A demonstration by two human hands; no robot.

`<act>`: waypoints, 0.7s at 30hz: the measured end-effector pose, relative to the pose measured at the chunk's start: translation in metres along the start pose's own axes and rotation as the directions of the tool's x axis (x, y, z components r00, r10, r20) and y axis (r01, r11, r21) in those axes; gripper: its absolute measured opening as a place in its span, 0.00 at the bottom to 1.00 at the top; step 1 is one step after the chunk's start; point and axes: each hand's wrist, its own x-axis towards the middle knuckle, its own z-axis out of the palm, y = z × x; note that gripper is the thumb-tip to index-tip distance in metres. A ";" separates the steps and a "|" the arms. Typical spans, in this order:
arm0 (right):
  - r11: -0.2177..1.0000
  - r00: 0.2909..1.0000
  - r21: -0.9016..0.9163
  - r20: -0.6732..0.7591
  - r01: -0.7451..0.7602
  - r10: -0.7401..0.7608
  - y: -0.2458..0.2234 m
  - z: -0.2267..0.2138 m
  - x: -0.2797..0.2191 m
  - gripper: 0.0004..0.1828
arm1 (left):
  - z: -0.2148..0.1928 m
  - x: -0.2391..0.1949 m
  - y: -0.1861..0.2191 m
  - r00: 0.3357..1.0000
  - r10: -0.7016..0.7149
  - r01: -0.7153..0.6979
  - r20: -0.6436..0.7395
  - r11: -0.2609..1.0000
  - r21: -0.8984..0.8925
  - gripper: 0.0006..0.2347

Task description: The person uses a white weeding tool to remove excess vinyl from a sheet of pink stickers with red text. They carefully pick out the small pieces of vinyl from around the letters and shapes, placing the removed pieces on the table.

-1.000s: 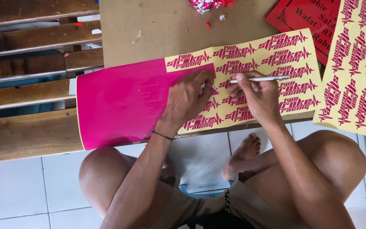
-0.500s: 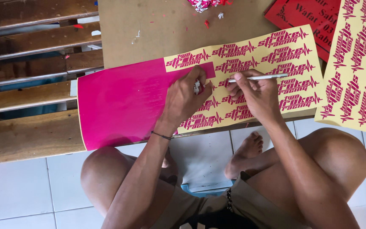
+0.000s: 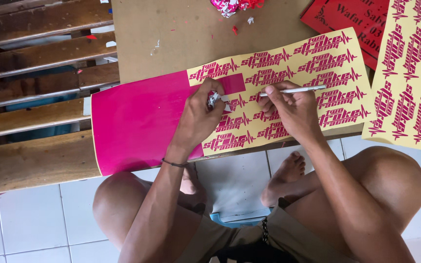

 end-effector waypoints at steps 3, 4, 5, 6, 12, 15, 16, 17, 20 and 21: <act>1.000 1.000 0.004 0.003 -0.009 0.009 -0.003 -0.001 0.000 0.11 | 0.002 0.000 -0.013 0.999 -0.047 0.047 -0.002 0.999 -0.023 0.09; 1.000 1.000 0.005 0.001 -0.009 0.009 -0.002 -0.001 0.000 0.11 | 0.001 -0.001 -0.011 0.999 -0.047 0.047 0.000 0.999 -0.023 0.09; 1.000 1.000 0.015 0.008 -0.016 0.016 -0.001 -0.002 0.000 0.12 | 0.001 -0.001 -0.010 0.997 -0.079 0.079 0.002 0.997 -0.024 0.11; 0.999 1.000 0.026 0.018 -0.022 0.022 -0.001 -0.002 0.001 0.12 | 0.000 -0.002 -0.008 0.994 -0.111 0.111 0.001 0.994 -0.023 0.12; 1.000 1.000 -0.008 0.001 -0.025 0.025 -0.005 -0.001 0.000 0.12 | -0.005 -0.002 0.000 0.971 -0.239 0.240 0.012 0.970 -0.034 0.12; 1.000 1.000 -0.005 0.008 -0.025 0.025 -0.006 -0.001 0.000 0.12 | -0.004 -0.001 -0.003 0.962 -0.272 0.273 0.009 0.962 -0.024 0.12; 1.000 1.000 -0.005 0.009 -0.025 0.025 -0.005 -0.001 0.000 0.12 | -0.005 -0.001 -0.004 0.962 -0.272 0.272 0.009 0.962 -0.024 0.12; 1.000 1.000 -0.003 0.009 -0.029 0.029 -0.005 -0.001 0.000 0.13 | -0.006 -0.001 -0.004 0.957 -0.290 0.290 0.005 0.957 -0.016 0.12; 0.999 0.999 0.000 0.019 -0.033 0.033 -0.005 -0.002 0.000 0.13 | -0.008 -0.003 -0.001 0.948 -0.319 0.319 -0.003 0.948 0.000 0.11; 0.999 0.999 0.002 0.025 -0.032 0.032 -0.006 -0.002 0.000 0.14 | -0.009 -0.003 0.002 0.944 -0.330 0.330 -0.006 0.944 0.009 0.11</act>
